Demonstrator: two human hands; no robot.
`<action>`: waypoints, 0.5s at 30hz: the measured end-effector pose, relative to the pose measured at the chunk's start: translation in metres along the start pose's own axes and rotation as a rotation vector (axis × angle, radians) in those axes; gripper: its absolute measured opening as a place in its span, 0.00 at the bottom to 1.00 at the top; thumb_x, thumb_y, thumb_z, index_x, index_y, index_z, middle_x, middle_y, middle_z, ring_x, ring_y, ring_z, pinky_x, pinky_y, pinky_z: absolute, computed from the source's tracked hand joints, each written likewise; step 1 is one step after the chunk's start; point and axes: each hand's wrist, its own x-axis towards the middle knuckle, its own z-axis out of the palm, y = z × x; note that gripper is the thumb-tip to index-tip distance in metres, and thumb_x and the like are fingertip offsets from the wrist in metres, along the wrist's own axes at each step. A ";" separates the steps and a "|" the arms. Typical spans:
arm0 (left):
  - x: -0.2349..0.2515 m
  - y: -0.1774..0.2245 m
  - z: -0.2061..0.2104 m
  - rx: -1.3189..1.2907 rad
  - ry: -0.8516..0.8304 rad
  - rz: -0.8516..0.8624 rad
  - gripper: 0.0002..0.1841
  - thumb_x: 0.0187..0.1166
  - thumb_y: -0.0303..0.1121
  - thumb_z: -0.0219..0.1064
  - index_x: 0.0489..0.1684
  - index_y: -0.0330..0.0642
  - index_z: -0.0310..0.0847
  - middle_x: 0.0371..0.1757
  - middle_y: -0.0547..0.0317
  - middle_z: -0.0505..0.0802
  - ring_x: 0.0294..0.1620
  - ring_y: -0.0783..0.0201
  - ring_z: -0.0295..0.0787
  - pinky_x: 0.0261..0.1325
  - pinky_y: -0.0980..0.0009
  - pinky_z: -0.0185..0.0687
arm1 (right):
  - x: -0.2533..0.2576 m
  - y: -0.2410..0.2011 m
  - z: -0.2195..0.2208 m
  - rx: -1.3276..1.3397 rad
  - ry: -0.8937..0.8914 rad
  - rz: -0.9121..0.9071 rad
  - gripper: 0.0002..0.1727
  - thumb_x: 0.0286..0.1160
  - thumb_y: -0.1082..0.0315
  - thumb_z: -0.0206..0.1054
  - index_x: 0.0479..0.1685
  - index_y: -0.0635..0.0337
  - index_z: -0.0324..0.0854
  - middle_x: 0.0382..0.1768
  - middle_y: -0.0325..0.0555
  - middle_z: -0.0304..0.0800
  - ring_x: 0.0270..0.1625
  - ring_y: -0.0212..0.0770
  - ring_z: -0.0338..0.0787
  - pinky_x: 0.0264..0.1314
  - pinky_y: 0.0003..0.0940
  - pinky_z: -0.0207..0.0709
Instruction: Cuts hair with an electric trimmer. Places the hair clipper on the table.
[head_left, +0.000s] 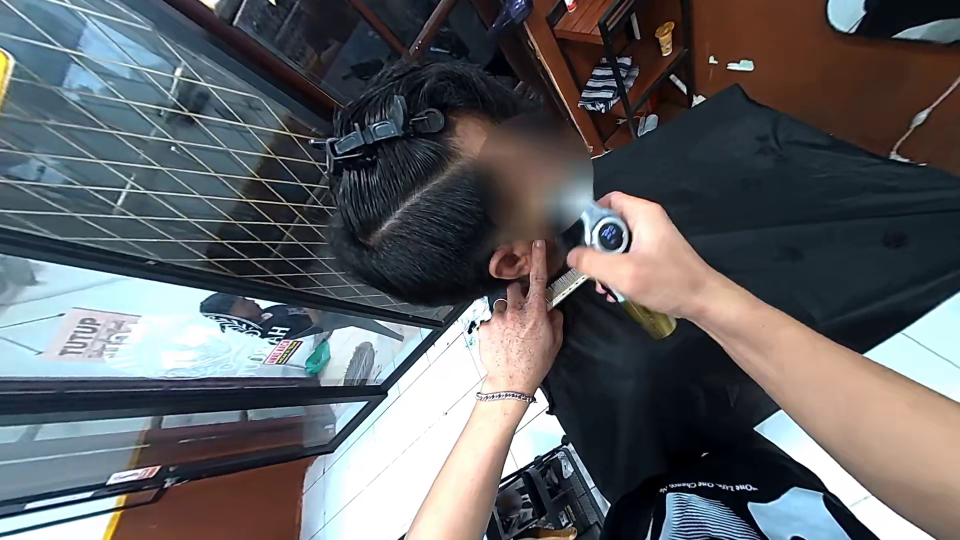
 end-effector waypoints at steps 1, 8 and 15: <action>-0.001 0.000 0.000 -0.008 0.013 0.003 0.42 0.73 0.40 0.68 0.94 0.53 0.58 0.46 0.41 0.92 0.29 0.42 0.90 0.23 0.50 0.77 | -0.001 0.000 0.003 -0.141 0.015 0.005 0.22 0.52 0.58 0.75 0.49 0.54 0.79 0.30 0.37 0.86 0.29 0.32 0.87 0.28 0.34 0.80; -0.004 0.000 -0.001 -0.007 0.004 0.001 0.29 0.73 0.42 0.67 0.77 0.46 0.80 0.48 0.40 0.93 0.36 0.39 0.93 0.25 0.47 0.79 | -0.006 -0.018 0.015 -0.589 -0.114 -0.035 0.32 0.66 0.46 0.69 0.66 0.57 0.73 0.45 0.46 0.85 0.48 0.45 0.89 0.45 0.47 0.82; -0.004 0.001 -0.004 0.010 -0.024 0.008 0.18 0.75 0.43 0.66 0.44 0.36 0.90 0.46 0.39 0.93 0.37 0.39 0.93 0.26 0.46 0.80 | -0.011 -0.036 0.023 -0.624 -0.132 -0.103 0.28 0.72 0.47 0.68 0.64 0.57 0.75 0.43 0.45 0.85 0.46 0.44 0.89 0.43 0.45 0.82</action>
